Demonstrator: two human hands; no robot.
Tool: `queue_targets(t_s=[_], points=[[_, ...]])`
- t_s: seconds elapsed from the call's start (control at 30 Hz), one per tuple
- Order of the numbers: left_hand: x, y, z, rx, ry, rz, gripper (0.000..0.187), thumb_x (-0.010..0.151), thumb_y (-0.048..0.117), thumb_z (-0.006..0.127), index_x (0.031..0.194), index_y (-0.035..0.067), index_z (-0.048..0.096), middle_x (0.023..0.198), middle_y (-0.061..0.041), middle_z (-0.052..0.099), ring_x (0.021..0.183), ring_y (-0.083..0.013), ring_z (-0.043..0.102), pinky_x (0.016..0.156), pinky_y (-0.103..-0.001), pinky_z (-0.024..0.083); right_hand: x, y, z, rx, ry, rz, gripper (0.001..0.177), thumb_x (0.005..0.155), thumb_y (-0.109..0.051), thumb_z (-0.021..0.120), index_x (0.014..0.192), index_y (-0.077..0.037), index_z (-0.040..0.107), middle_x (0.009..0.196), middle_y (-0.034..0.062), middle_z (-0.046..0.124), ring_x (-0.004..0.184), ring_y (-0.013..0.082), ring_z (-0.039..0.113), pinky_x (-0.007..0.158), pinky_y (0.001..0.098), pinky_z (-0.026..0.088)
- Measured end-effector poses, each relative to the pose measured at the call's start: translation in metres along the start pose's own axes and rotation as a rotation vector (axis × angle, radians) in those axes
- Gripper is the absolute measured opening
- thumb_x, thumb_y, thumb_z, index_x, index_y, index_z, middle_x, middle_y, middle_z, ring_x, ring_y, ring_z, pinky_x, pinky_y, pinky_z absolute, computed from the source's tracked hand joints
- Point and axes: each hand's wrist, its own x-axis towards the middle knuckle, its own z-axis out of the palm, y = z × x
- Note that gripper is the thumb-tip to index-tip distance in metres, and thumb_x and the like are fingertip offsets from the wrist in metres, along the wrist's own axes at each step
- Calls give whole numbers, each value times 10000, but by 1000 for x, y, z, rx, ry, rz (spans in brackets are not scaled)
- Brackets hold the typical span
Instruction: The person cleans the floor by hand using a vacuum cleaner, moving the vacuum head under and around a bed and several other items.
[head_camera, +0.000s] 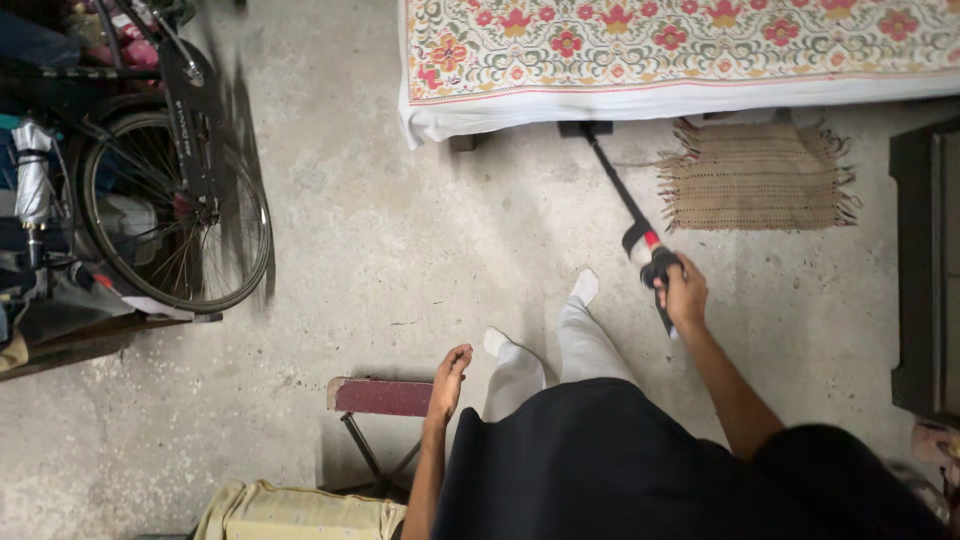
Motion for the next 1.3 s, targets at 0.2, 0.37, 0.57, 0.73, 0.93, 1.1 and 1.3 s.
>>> queue_targets(t_s=[0.2,0.37,0.57,0.73,0.93,1.1,1.3], points=[[18,7,-8,79,-70,50,577,937,452,571,1365,67,610,1360,-96,661,1266,-247,583,1023,-400,454,-153,44,-55,-6,-17,101,315,1037,-198,491,1254,-23,639,705,41,572,459,84,430,416,258,339],[27,17,-3,102,-133,72,573,934,436,568,1361,56,613,1375,-95,651,1296,-233,564,1050,-391,429,-239,59,-79,49,87,278,485,938,-103,481,1412,-55,574,726,61,611,513,93,468,460,259,382],[34,31,12,150,-128,50,571,947,446,568,1378,73,603,1371,-92,646,1292,-246,571,1043,-404,444,-205,37,-78,90,124,219,507,935,-122,487,1427,-30,569,758,92,631,522,111,473,473,276,386],[37,35,28,90,-90,46,553,933,421,579,1360,71,620,1362,-87,658,1251,-241,576,1017,-401,439,-92,4,-76,101,131,86,486,923,-157,460,1365,-4,592,757,72,638,481,115,460,450,275,380],[31,34,49,77,-41,-10,542,934,422,577,1349,78,630,1346,-89,656,1251,-248,577,1023,-401,443,76,0,-68,237,85,-16,537,948,-135,482,1473,-29,517,754,73,608,500,100,470,450,253,398],[28,34,56,74,-26,-12,545,937,429,572,1351,77,620,1362,-86,650,1264,-250,570,1029,-406,441,132,9,-68,290,100,13,495,972,-153,481,1445,-36,567,713,72,579,483,104,474,430,257,403],[32,48,45,120,-55,-32,553,936,437,572,1356,81,620,1368,-89,648,1278,-245,567,1047,-400,435,74,9,-62,189,131,93,422,998,-167,472,1380,-23,579,704,61,591,478,104,483,416,268,404]])
